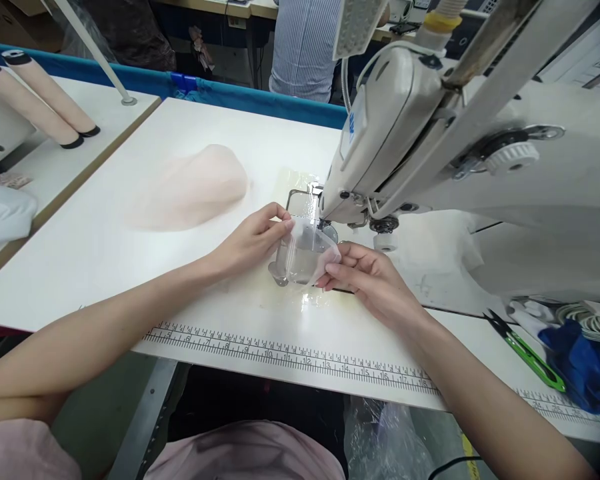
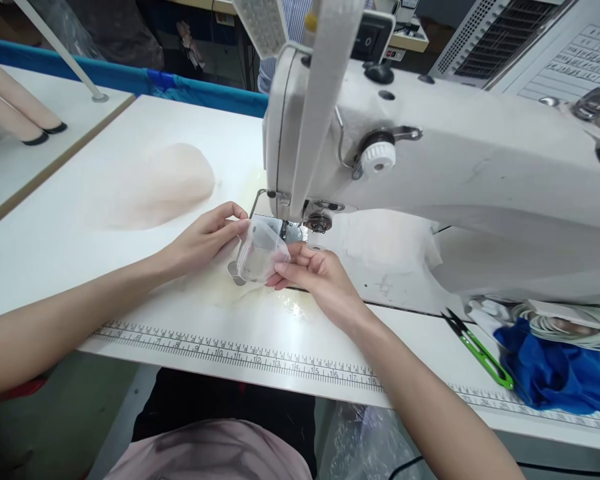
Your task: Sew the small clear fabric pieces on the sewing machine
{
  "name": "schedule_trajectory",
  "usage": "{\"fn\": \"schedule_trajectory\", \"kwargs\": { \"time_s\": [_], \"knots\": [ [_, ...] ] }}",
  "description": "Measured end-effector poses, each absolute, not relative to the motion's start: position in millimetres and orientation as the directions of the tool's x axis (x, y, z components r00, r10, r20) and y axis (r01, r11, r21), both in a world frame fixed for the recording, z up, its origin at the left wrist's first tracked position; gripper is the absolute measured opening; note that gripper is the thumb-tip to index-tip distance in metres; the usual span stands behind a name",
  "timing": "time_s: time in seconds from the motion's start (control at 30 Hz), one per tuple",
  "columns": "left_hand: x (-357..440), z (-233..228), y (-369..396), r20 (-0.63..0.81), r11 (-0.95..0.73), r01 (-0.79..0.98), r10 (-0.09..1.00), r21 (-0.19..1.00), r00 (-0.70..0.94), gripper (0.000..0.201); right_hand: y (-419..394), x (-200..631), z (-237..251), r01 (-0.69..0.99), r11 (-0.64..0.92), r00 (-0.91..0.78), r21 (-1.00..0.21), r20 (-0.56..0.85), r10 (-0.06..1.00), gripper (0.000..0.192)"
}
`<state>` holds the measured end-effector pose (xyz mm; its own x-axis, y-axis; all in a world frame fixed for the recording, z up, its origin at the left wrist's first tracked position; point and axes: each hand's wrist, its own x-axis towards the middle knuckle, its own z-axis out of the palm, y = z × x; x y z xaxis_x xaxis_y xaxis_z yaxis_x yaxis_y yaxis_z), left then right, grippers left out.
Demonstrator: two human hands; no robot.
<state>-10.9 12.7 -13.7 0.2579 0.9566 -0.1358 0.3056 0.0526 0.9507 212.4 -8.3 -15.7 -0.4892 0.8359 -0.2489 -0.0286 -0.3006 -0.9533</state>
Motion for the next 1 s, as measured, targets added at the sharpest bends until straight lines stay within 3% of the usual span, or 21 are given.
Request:
{"fn": "schedule_trajectory", "kwargs": {
  "time_s": [0.27,0.5,0.63,0.73,0.87,1.0],
  "knots": [
    [-7.7,-16.8,15.2,-0.152,0.061,0.368,0.963,0.928,0.224,0.010,-8.4,207.5,-16.9,-0.136,-0.414,-0.513,-0.900,-0.293,0.806,0.026],
    [-0.4,-7.4,5.9,-0.224,0.152,0.254,0.932,0.955,0.286,0.011,-8.8,205.0,-21.1,-0.044,-0.290,-0.455,-0.956,-0.239,0.858,0.026],
    [-1.7,-3.7,2.6,-0.304,0.249,0.193,0.882,0.949,0.360,0.039,-9.6,207.8,-16.9,0.007,-0.281,-0.439,-0.960,-0.256,0.861,0.033],
    [-4.8,-5.7,4.4,-0.331,0.295,0.157,0.885,0.942,0.328,0.054,-7.7,213.1,-13.6,0.075,-0.250,-0.415,-0.965,-0.258,0.872,0.030],
    [-6.7,-8.6,6.8,-0.346,0.325,0.119,0.885,0.938,0.311,0.041,-3.2,218.2,-17.4,0.153,-0.155,-0.307,-0.976,-0.196,0.931,0.025],
    [-6.3,-6.0,4.8,-0.353,0.300,0.202,0.880,0.932,0.318,0.025,-1.0,217.3,-24.4,0.173,-0.109,-0.250,-0.979,-0.151,0.956,0.021]
  ]
}}
